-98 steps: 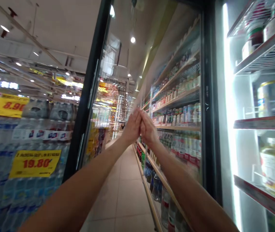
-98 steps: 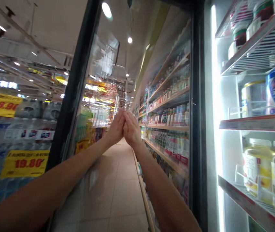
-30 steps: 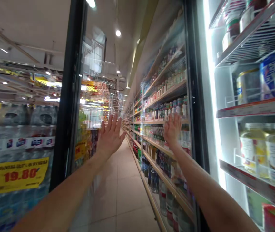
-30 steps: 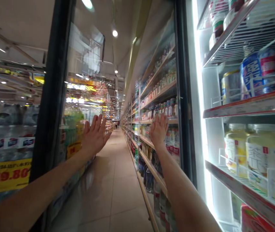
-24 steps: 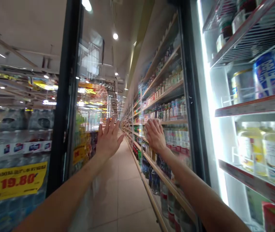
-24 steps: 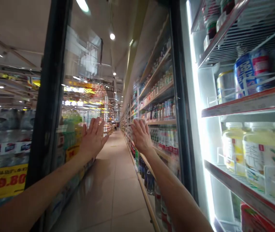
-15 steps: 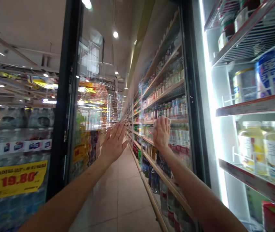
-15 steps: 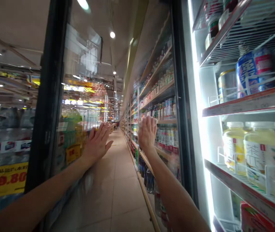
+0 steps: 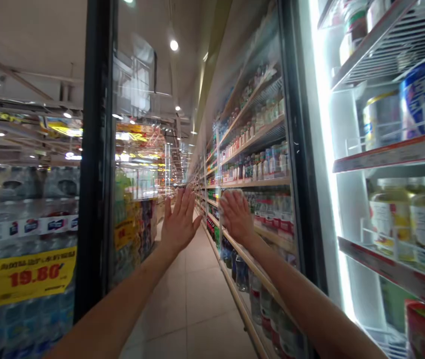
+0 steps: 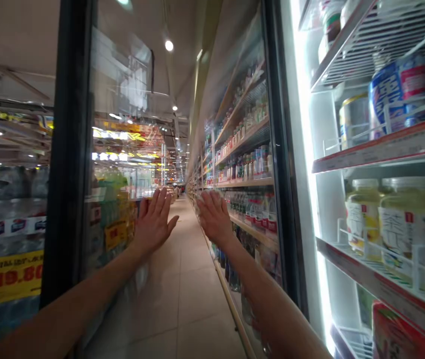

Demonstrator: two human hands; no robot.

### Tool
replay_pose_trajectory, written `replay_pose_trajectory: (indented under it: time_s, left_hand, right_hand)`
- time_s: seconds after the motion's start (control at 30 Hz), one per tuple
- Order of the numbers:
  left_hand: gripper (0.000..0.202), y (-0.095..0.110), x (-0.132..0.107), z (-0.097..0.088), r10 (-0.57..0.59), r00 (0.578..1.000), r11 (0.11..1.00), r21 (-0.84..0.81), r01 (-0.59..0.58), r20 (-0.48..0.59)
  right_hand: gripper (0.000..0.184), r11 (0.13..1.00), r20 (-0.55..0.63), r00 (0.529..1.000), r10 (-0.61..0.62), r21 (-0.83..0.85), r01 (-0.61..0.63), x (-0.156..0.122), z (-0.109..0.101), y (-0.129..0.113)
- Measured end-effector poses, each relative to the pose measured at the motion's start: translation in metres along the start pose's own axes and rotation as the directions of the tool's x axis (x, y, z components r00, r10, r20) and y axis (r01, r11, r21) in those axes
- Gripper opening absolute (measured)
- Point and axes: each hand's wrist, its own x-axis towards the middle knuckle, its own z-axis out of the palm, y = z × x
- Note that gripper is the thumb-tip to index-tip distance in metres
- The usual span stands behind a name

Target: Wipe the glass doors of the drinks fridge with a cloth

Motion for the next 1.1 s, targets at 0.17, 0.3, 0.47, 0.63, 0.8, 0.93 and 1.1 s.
replay_pose_trajectory:
  time_s: [0.17,0.3,0.47,0.63,0.8,0.93,1.1]
  left_hand:
    - [0.064,0.002,-0.004,-0.001,0.013,1.0,1.0,-0.003,-0.013,0.016]
    - [0.065,0.004,-0.007,-0.002,0.032,0.999,0.999,0.019,-0.032,-0.002]
    - [0.063,0.005,-0.022,-0.004,0.081,0.997,0.995,0.052,-0.08,-0.001]
    - [0.06,0.007,-0.034,-0.002,0.088,0.996,0.994,0.059,-0.089,0.009]
    - [0.06,0.009,-0.039,-0.003,0.083,0.996,0.995,0.058,-0.084,0.011]
    - [0.059,0.01,-0.043,-0.003,0.083,0.996,0.995,0.061,-0.085,0.025]
    - [0.058,0.011,-0.044,-0.002,0.079,0.997,0.996,0.042,-0.079,0.013]
  right_hand:
    - [0.051,0.897,-0.17,0.887,0.43,-0.028,-0.441,0.003,-0.004,0.009]
    - [0.05,0.991,-0.044,0.99,0.135,-0.014,-0.136,-0.001,0.002,-0.016]
    - [0.046,0.988,-0.101,0.985,0.142,-0.047,-0.147,-0.007,0.003,-0.015]
    - [0.047,0.97,-0.166,0.96,0.227,-0.046,-0.238,-0.011,0.004,-0.024]
    - [0.047,0.999,-0.098,0.995,0.037,-0.035,-0.041,-0.027,0.0,-0.026]
    - [0.051,0.93,-0.248,0.904,0.348,-0.034,-0.367,-0.029,-0.001,-0.004]
    - [0.054,0.987,-0.128,0.98,0.153,-0.022,-0.157,-0.043,0.002,-0.03]
